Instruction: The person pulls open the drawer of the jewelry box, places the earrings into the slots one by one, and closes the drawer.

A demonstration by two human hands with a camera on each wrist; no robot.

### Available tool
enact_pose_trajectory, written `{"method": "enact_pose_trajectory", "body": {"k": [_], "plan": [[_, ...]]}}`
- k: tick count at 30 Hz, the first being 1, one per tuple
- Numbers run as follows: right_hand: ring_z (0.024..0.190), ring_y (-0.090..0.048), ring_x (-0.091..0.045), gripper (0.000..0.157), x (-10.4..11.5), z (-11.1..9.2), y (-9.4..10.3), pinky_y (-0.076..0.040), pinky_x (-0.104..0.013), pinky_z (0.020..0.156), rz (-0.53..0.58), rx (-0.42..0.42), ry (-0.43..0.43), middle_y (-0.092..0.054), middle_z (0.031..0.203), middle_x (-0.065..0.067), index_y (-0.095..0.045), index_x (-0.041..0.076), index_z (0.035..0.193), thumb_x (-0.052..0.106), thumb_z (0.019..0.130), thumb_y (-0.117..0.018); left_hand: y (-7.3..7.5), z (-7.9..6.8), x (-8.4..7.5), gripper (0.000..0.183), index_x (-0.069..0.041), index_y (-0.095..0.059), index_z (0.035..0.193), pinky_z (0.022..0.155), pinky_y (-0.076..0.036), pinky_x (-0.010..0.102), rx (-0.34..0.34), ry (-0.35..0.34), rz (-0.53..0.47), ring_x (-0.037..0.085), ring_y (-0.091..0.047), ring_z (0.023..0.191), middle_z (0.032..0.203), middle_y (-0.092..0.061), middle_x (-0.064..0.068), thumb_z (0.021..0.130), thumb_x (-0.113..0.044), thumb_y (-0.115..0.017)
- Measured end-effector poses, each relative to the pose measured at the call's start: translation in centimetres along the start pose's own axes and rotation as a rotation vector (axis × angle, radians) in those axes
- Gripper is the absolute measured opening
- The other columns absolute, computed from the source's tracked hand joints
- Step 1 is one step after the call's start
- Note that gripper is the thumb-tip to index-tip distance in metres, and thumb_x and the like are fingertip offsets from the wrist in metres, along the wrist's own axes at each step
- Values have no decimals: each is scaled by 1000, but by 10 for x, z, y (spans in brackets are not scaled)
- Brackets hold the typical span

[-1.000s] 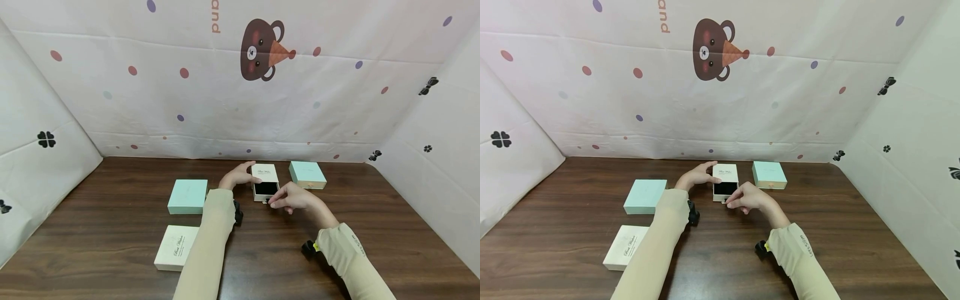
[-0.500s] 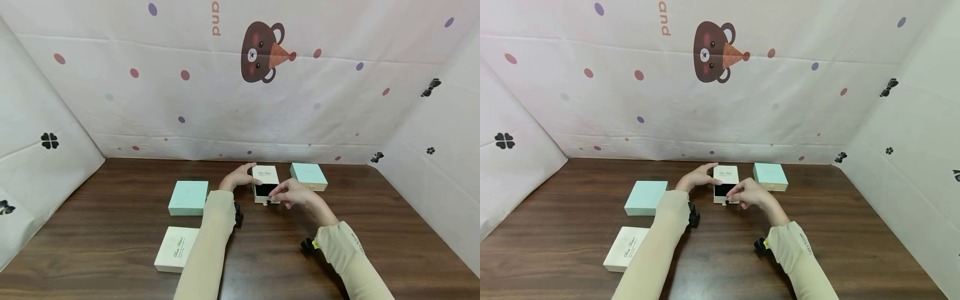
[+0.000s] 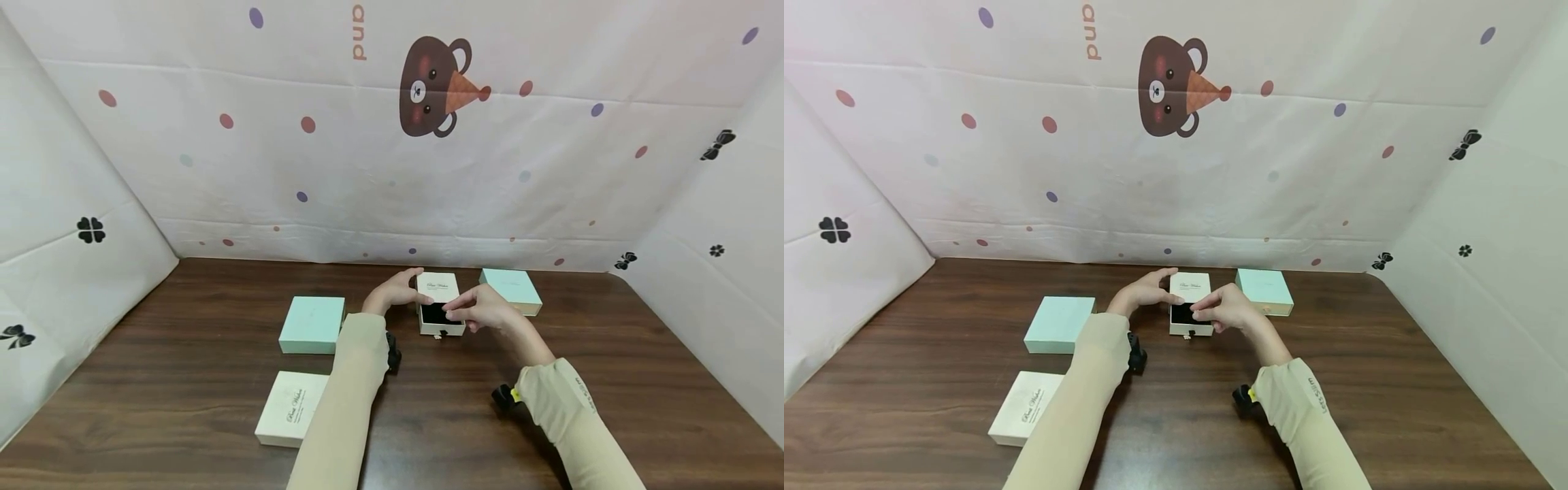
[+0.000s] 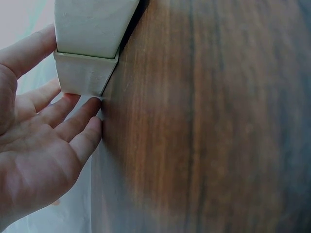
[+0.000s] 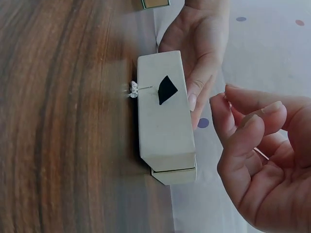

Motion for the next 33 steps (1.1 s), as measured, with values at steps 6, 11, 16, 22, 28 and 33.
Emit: {"method": "enact_pose_trajectory", "body": {"k": [6, 11, 16, 22, 28, 33], "plan": [[43, -41, -6, 28, -2, 2, 1, -42, -22, 44, 21, 17, 24, -63, 68, 0, -62, -9, 109, 3, 83, -63, 0, 0, 0, 78, -15, -26, 145, 105, -25, 46, -4, 2, -12, 26, -21, 136, 149, -22, 6, 81, -24, -70], [42, -41, -6, 27, -8, 6, 4, -42, -24, 44, 4, -5, 0, -60, 62, -1, -63, -9, 106, 6, 84, -63, -1, 0, 2, 78, -17, -26, 145, 105, -25, 47, -6, 19, -4, 26, -21, 136, 150, -21, 6, 81, -25, -70], [41, -41, -7, 27, -13, 9, 7, -41, -21, 43, 17, -38, -35, -60, 61, -1, -65, -7, 105, 8, 83, -65, -3, 1, 3, 78, -18, -27, 145, 105, -25, 47, -3, 29, -27, 26, -20, 136, 150, -21, 5, 80, -25, -70], [40, -40, -6, 27, -14, 9, 9, -40, -21, 43, 39, -50, -49, -60, 58, -1, -64, -8, 104, 7, 82, -66, -3, 1, 3, 79, -18, -27, 145, 105, -25, 47, -2, 28, -37, 26, -20, 136, 150, -20, 5, 80, -25, -71], [40, -40, -7, 25, -16, 13, 12, -39, -22, 42, 8, -103, -46, -64, 63, -2, -66, -7, 100, 8, 80, -67, -2, 1, 3, 79, -19, -27, 145, 105, -25, 47, -8, 27, -28, 26, -21, 136, 150, -21, 5, 79, -26, -71], [41, -40, -7, 25, -19, 17, 12, -38, -21, 41, -20, -135, -41, -66, 66, -4, -67, -6, 98, 8, 78, -70, -1, 0, 2, 79, -18, -27, 145, 105, -25, 46, -11, 27, -14, 25, -21, 136, 150, -21, 5, 79, -26, -71]]}}
Point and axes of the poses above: each hand's wrist, its own z-axis towards the middle knuckle, its own y-axis out of the back of the hand, x = y × z, the point moved 7 cm from there along z, towards the middle knuckle
